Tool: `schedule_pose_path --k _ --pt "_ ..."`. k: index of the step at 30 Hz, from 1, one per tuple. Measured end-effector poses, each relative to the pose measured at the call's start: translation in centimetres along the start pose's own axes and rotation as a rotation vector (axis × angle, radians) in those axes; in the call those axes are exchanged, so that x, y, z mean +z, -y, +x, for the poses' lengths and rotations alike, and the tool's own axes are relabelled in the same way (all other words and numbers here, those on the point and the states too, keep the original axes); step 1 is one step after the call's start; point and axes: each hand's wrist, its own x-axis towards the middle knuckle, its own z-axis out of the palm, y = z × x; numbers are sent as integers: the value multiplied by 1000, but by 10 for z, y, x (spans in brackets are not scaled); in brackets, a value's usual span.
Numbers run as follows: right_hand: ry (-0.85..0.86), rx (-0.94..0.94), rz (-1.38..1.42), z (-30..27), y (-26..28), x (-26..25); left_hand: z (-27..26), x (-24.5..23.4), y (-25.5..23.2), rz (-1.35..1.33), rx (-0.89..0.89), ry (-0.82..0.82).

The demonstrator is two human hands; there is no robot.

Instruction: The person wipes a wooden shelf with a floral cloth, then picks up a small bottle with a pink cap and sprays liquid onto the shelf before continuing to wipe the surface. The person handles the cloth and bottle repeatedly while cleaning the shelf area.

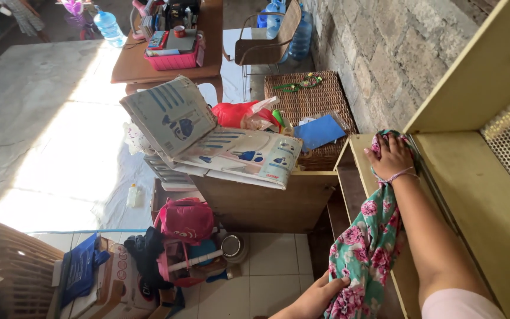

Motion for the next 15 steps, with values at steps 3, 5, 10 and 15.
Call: schedule_pose_path --k 3,5,10,15 --pt "22 -3 -32 7 9 -5 9 -5 7 -68 77 -4" --pt "46 8 -46 6 16 -9 7 -4 4 -33 68 -9" --pt "72 -36 -107 6 18 -7 4 -1 5 49 20 -55" --pt "80 -88 -130 -1 29 3 -13 4 12 40 20 -77"
